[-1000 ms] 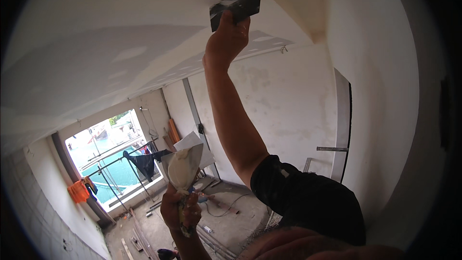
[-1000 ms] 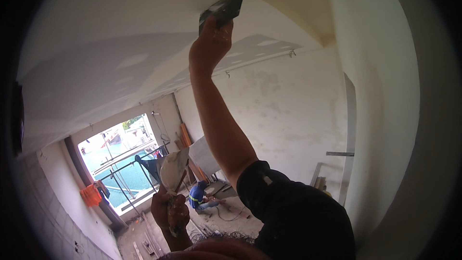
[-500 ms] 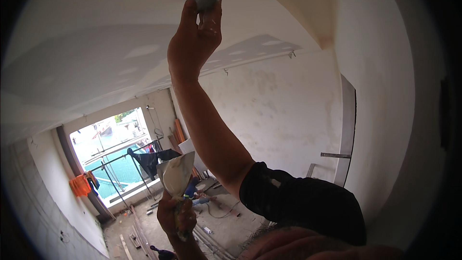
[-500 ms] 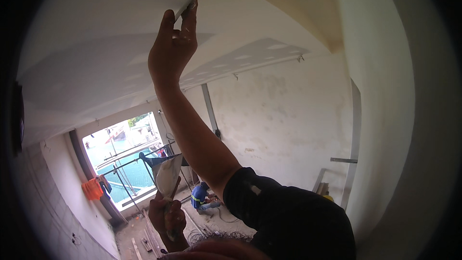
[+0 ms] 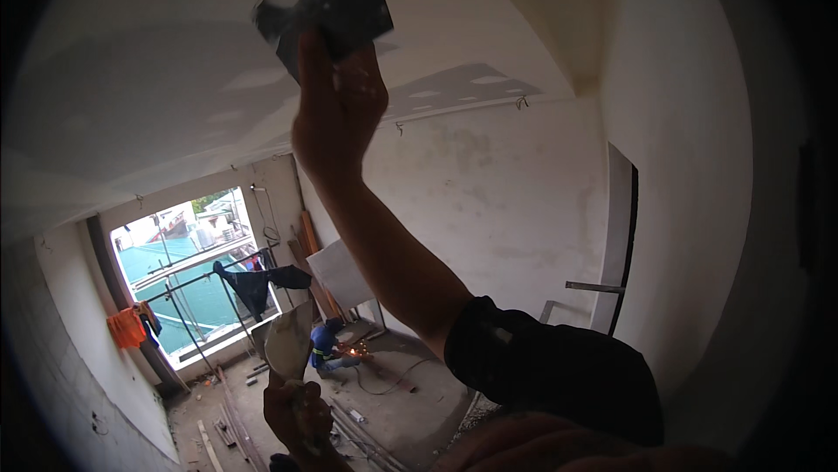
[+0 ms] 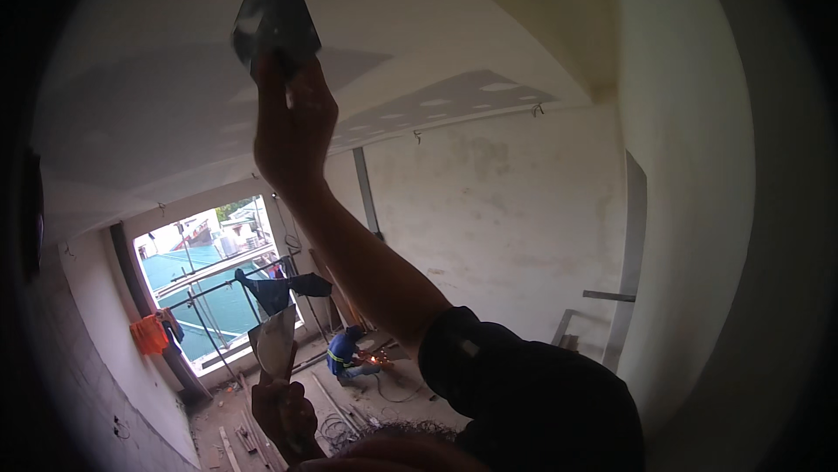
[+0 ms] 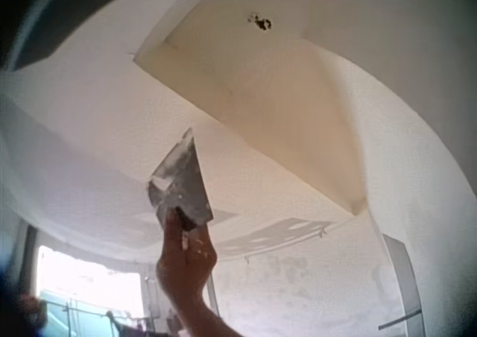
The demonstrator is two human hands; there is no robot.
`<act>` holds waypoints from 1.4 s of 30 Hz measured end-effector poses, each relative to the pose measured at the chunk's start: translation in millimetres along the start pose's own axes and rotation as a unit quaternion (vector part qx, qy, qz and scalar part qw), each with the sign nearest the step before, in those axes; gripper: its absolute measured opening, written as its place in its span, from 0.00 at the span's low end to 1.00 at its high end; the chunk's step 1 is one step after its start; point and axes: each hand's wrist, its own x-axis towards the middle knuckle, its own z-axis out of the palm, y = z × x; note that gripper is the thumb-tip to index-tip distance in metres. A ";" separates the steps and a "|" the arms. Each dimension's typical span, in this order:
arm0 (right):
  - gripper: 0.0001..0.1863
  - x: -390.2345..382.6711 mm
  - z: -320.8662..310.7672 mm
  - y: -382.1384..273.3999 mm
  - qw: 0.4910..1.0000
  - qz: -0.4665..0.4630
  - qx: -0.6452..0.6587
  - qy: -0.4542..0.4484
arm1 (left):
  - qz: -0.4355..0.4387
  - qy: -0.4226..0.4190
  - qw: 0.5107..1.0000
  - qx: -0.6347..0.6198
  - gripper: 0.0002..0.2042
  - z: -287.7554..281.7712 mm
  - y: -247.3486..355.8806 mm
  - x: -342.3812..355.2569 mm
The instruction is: The person applies plaster to the ceiling using a hawk and trowel, repeatedly smoothing the surface. Another person is visible in the background performing welding work.
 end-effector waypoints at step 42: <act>0.18 -290.4 -338.7 -72.6 0.572 0.817 0.017 0.065 | 0.272 0.237 0.795 0.487 0.16 -211.8 -142.5 90.2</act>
